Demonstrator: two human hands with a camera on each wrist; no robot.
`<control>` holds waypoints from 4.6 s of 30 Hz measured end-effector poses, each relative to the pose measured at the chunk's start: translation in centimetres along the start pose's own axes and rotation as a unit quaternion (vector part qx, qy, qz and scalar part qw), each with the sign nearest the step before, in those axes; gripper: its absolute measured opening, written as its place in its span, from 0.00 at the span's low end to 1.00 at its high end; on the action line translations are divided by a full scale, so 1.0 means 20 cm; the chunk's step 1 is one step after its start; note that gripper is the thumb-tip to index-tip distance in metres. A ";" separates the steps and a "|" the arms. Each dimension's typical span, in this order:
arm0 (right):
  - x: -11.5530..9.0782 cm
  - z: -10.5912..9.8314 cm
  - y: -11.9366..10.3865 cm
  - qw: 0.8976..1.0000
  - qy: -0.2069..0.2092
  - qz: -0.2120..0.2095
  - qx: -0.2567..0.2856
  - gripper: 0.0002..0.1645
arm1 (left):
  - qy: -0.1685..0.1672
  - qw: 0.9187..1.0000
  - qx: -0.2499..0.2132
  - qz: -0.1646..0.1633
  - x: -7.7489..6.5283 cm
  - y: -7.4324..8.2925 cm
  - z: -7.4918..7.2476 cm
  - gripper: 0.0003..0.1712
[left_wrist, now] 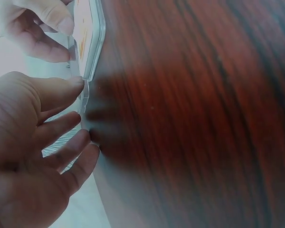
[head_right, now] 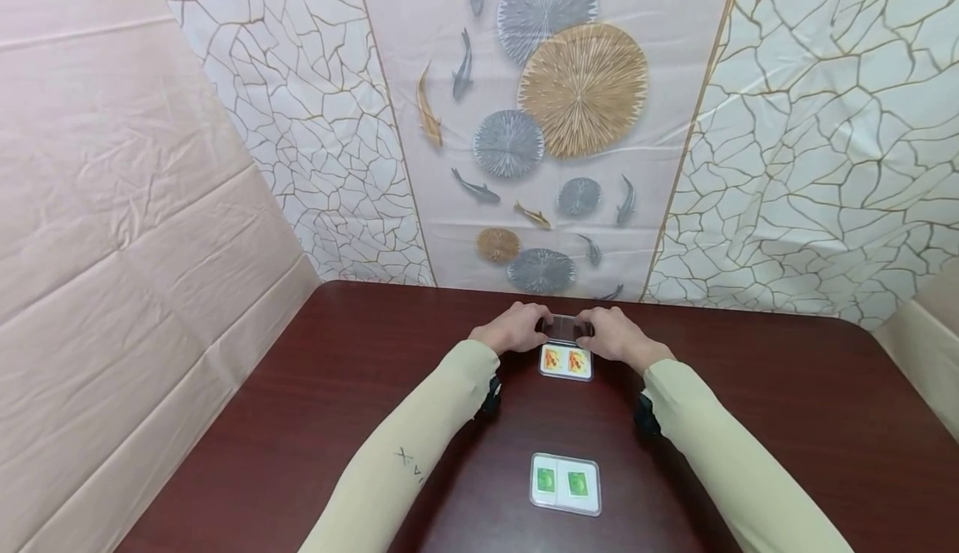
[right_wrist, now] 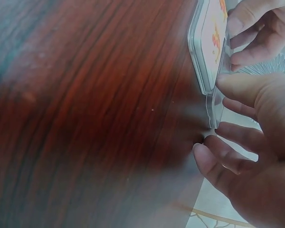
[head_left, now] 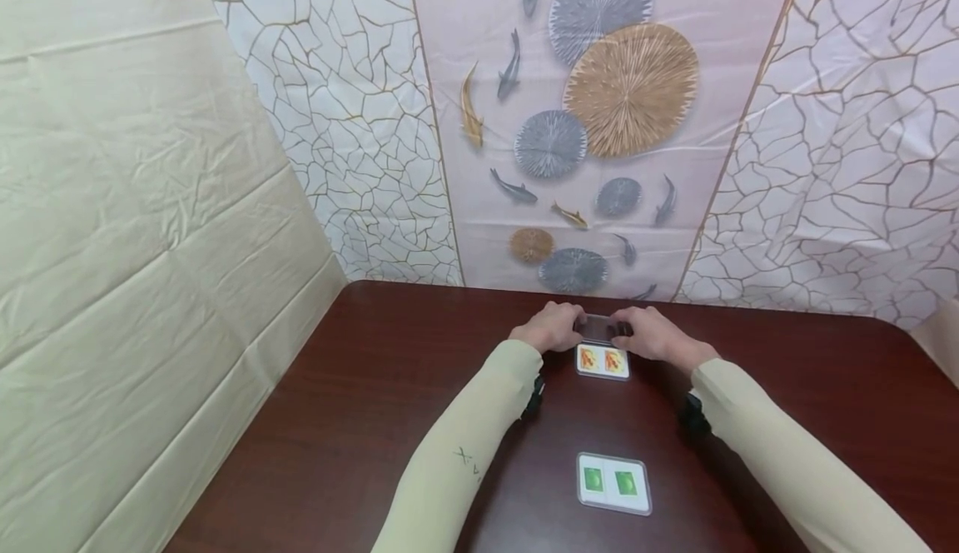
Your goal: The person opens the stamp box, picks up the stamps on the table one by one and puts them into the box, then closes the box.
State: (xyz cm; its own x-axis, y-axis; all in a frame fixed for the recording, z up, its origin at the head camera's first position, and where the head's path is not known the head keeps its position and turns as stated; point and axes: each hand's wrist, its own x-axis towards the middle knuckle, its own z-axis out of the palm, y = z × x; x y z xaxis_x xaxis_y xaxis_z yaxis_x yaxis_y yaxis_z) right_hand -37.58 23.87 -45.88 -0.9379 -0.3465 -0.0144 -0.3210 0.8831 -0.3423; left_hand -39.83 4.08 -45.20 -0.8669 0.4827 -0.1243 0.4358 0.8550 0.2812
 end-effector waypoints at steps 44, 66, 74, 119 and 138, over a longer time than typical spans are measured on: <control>0.04 -0.01 0.05 0.998 -0.010 -0.060 0.033 0.21 | -0.025 0.991 -0.107 0.070 0.06 -0.10 0.01 0.14; -0.04 -0.02 0.02 0.998 0.027 -0.023 0.046 0.26 | -0.034 0.985 -0.150 0.073 -0.01 -0.09 -0.03 0.10; -0.09 -0.02 0.00 0.998 0.033 -0.025 0.044 0.26 | -0.042 0.985 -0.142 0.085 -0.05 -0.07 -0.04 0.11; -0.26 0.05 -0.09 0.996 0.064 -0.064 0.023 0.23 | -0.005 0.993 -0.009 0.114 -0.22 0.02 0.04 0.13; -0.27 0.06 -0.10 0.997 0.055 -0.058 0.004 0.21 | -0.012 0.995 -0.001 0.099 -0.24 0.03 0.06 0.12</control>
State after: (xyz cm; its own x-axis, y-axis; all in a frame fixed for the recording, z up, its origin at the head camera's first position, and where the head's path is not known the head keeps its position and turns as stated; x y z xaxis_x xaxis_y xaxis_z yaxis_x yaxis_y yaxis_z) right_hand -31.60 23.55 -46.25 -0.9037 -0.4082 0.1292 -0.4270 0.8365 -0.3434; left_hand -35.16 2.51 -45.55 -0.7584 0.6457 -0.0888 0.5967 0.7427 0.3039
